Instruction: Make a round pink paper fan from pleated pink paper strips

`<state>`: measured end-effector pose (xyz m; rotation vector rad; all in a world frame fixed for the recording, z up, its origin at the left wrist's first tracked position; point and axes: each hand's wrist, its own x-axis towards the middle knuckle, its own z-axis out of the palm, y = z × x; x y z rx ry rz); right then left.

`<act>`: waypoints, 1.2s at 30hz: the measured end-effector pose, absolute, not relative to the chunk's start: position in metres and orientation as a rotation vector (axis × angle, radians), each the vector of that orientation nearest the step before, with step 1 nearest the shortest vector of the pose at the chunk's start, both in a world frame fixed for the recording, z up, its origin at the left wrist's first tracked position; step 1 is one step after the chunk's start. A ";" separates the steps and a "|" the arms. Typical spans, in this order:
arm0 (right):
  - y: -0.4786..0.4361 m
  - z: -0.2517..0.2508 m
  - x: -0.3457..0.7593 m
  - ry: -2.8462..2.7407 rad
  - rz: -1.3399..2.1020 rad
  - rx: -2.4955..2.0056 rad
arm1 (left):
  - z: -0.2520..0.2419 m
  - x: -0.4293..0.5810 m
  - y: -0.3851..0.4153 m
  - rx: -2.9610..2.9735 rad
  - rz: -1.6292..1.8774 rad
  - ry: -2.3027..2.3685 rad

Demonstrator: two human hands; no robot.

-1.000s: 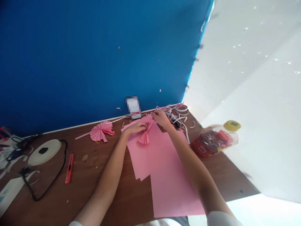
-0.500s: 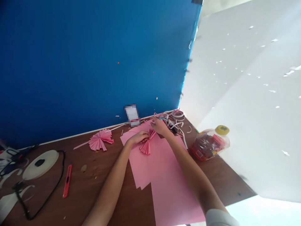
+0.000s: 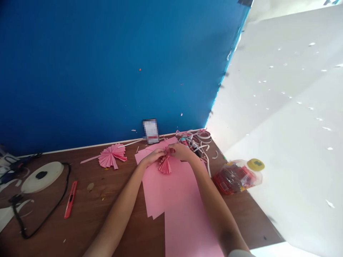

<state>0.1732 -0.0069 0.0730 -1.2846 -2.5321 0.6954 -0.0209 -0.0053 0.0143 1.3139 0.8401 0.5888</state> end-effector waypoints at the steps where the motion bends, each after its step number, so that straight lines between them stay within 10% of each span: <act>1: -0.006 0.070 0.171 -2.537 0.672 -1.285 | 0.014 -0.021 -0.005 1.304 0.593 0.850; 36: -0.011 0.076 0.174 -2.547 0.798 -1.646 | -0.009 -0.007 0.003 1.562 1.045 1.009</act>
